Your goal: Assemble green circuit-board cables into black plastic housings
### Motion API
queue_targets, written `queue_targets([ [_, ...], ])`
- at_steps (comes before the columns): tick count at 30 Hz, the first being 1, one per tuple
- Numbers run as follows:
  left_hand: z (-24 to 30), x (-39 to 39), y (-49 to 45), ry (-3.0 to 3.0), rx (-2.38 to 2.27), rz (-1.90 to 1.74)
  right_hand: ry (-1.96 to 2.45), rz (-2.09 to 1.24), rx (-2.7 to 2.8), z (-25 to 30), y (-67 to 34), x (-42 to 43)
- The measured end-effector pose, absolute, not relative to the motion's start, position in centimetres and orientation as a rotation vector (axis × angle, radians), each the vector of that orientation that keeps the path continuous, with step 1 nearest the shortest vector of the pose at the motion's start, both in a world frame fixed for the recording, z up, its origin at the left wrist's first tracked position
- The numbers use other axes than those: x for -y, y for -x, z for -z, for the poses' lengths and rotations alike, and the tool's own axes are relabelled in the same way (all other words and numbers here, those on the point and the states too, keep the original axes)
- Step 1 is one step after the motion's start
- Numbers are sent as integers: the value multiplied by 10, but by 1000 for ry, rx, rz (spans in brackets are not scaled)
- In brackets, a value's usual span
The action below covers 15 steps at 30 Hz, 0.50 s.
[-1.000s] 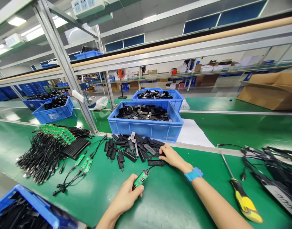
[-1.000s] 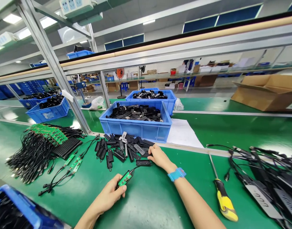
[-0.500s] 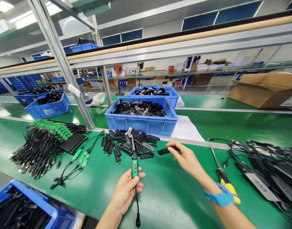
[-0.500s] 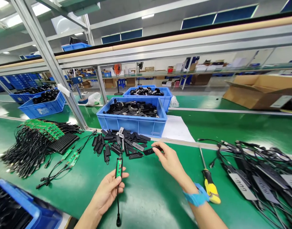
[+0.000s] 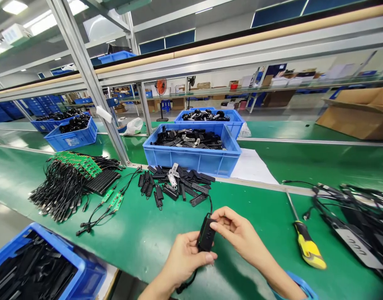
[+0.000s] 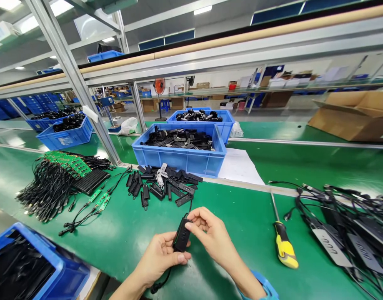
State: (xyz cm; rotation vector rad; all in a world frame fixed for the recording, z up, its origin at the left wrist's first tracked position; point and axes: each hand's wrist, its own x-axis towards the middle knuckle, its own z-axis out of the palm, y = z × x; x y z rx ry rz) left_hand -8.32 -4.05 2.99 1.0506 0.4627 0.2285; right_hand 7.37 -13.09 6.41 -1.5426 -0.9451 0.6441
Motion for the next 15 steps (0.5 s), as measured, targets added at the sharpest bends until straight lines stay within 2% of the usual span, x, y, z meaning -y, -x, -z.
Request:
queue_targets([
  [8,-31,44,80,-1116,-454,-291,1428,-821,773,-47,-67,131],
  [12,-31,43,81,-1334,-403,-310,1435,-880,713,-44,-58,129],
  [15,-29,46,82,-1592,-423,-324,1519,-807,756,-44,-52,127],
])
